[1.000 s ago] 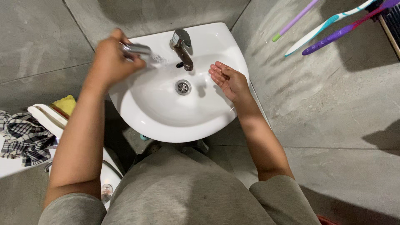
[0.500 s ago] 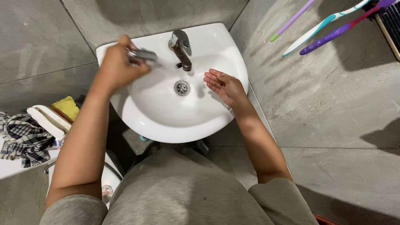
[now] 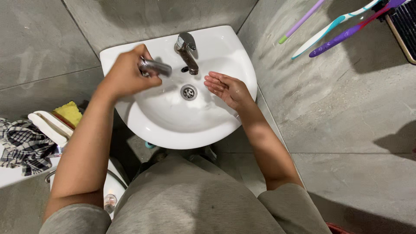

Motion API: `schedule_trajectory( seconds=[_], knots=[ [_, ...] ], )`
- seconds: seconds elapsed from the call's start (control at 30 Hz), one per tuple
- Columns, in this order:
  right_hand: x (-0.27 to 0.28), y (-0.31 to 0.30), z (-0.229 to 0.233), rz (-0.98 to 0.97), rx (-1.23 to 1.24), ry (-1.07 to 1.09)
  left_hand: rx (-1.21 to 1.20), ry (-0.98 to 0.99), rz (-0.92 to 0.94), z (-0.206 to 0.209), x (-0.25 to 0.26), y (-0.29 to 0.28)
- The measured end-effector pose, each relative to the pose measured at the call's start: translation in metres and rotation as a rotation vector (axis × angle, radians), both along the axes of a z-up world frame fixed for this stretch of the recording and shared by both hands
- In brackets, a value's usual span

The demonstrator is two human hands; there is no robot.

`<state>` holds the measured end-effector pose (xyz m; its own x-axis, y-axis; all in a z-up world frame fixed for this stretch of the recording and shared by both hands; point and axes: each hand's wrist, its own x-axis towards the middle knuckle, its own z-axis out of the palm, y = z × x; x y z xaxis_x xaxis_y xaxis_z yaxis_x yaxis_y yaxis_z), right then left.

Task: The person cleans a sink and a bidet sprayer by hand using a sponge and a brush.

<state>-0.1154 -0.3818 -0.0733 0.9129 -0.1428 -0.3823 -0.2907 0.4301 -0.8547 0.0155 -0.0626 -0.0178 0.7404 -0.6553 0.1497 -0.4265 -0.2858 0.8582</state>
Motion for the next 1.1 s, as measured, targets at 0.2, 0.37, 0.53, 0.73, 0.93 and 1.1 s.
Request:
schedule_trajectory(
  seconds=[0.2, 0.37, 0.53, 0.73, 0.93, 1.1],
  knots=[
    [0.035, 0.011, 0.032, 0.123, -0.126, -0.151, -0.163, -0.085, 0.144, 0.017, 0.025, 0.001],
    [0.069, 0.018, 0.070, 0.193, -0.213, -0.270, -0.242, -0.116, 0.117, 0.037, 0.029, -0.007],
    [0.099, 0.041, 0.086, 0.281, -0.238, -0.291, -0.257, -0.173, 0.061, 0.042, 0.028, -0.014],
    [0.118, 0.043, 0.077, 0.040, -0.299, -0.269, -0.301, -0.172, 0.109, 0.038, 0.037, -0.002],
    [0.121, 0.061, 0.071, 0.225, -0.192, -0.261, -0.322, -0.198, 0.105, 0.037, 0.034, -0.010],
    [0.114, 0.041, 0.073, 0.114, -0.286, -0.304, -0.233, -0.132, 0.144, 0.041, 0.035, -0.005]
  ],
)
